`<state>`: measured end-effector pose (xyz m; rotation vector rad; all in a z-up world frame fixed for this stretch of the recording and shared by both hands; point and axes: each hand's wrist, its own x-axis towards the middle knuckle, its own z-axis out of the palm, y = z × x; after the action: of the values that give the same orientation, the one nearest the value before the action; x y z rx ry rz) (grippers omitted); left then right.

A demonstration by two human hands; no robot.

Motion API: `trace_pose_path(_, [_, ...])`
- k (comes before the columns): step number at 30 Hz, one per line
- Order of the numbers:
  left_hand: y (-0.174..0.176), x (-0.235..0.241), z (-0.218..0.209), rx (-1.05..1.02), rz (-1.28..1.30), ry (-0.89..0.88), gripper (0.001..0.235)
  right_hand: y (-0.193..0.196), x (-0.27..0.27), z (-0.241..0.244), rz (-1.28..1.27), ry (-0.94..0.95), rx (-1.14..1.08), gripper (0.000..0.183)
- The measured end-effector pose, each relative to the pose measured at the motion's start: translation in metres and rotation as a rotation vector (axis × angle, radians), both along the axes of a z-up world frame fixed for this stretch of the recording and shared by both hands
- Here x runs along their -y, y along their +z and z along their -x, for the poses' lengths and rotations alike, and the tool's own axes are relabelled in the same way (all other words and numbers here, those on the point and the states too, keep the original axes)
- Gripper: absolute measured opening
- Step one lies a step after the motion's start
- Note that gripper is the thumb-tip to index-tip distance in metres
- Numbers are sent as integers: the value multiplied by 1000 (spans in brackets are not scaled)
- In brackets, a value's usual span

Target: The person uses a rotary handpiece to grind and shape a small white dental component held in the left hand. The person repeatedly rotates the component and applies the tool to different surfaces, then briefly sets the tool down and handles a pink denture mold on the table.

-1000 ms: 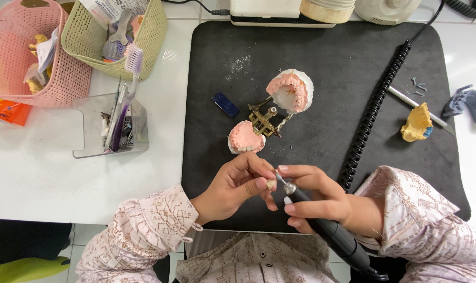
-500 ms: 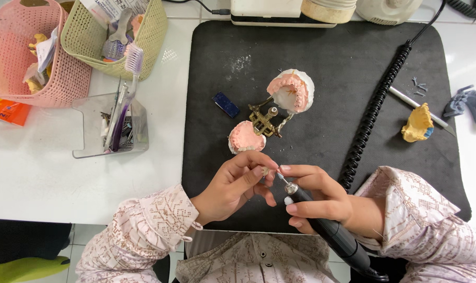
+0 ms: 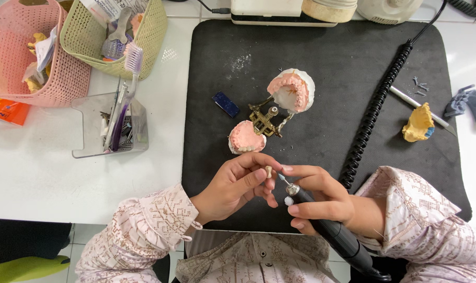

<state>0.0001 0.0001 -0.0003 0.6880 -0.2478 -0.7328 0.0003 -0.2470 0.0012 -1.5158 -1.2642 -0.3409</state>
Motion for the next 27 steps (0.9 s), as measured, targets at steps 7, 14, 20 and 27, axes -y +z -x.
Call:
trace_pose_path(7, [-4, -2, 2, 1, 12, -27, 38, 2, -1, -3, 7, -26, 83, 23])
trace_pose_path(14, [-9, 0, 3, -12, -8, -27, 36, 5, -5, -4, 19, -31, 87, 23])
trace_pose_path(20, [-12, 0, 4, 9, -7, -25, 34, 3, -7, -3, 22, -50, 83, 23])
trace_pose_path(27, [-12, 0, 5, -22, 21, -24, 33, 2, -6, -3, 17, -51, 86, 23])
